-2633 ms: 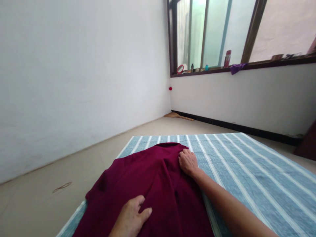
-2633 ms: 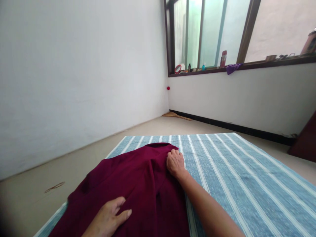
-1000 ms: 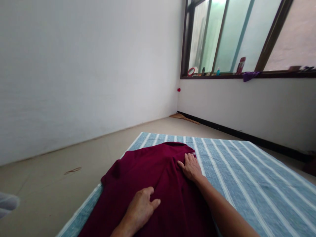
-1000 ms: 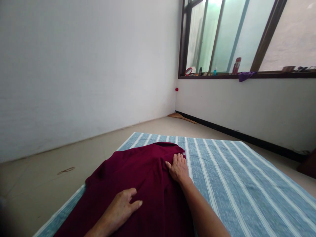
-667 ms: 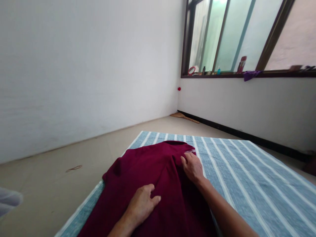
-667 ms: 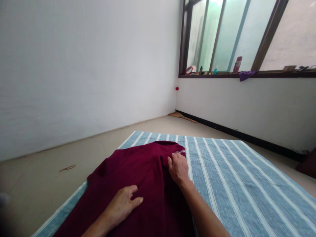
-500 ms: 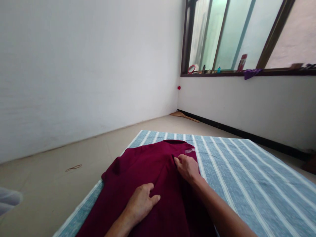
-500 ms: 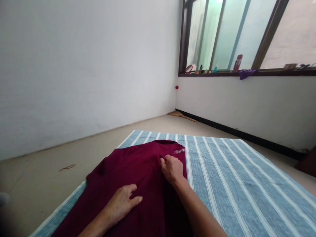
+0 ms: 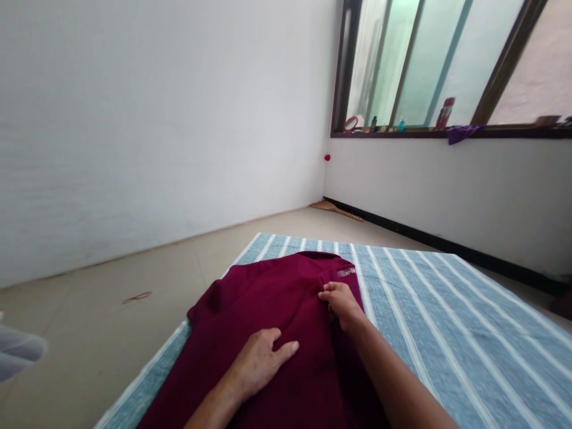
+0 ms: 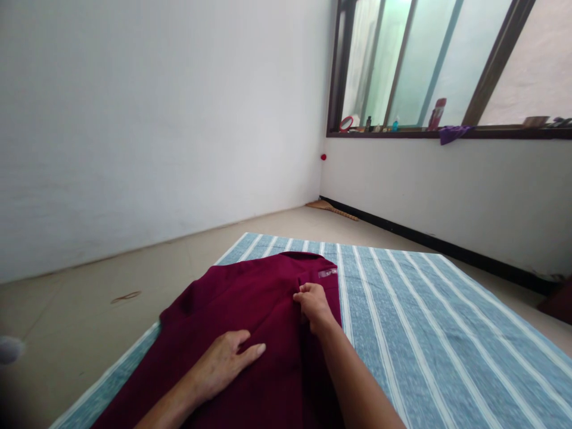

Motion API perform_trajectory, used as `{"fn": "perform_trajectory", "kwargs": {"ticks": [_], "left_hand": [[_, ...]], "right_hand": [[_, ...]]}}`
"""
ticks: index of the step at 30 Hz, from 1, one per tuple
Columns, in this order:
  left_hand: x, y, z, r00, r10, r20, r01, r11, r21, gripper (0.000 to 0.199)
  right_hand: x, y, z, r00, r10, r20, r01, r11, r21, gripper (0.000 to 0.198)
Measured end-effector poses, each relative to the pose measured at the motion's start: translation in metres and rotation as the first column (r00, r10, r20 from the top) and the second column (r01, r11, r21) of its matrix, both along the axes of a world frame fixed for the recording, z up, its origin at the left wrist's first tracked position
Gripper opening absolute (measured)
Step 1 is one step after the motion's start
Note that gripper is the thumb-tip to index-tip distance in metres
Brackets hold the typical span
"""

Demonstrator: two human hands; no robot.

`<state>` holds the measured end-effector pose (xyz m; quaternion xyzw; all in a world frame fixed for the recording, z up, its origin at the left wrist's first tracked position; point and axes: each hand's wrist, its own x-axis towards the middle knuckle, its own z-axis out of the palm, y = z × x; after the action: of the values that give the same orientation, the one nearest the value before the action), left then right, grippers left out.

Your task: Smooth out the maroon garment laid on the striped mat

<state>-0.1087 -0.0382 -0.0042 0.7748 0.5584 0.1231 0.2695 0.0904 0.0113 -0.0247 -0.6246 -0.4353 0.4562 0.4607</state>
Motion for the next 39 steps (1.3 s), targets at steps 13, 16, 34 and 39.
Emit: {"fn": "perform_trajectory", "kwargs": {"ticks": [13,16,34,39], "left_hand": [[-0.002,-0.004,0.017,0.958,-0.011,0.286,0.107,0.940,-0.324,0.054],[-0.001,-0.006,0.016,0.977,0.003,0.214,0.066,0.947,-0.313,0.051],[-0.022,-0.064,0.035,0.819,0.431,0.380,-0.192,0.828,-0.527,0.040],[-0.042,-0.117,0.032,0.570,0.723,0.389,-0.208,0.585,-0.784,0.050]], "right_hand": [[0.022,-0.014,-0.003,0.909,0.043,-0.414,-0.089,0.992,-0.092,0.062],[0.026,-0.019,0.000,0.917,0.063,-0.393,-0.117,0.986,-0.115,0.065],[0.021,0.027,0.017,0.993,0.000,0.122,0.036,0.957,-0.288,0.034],[0.020,0.050,0.007,0.960,-0.008,0.280,0.086,0.960,-0.266,0.034]]}}
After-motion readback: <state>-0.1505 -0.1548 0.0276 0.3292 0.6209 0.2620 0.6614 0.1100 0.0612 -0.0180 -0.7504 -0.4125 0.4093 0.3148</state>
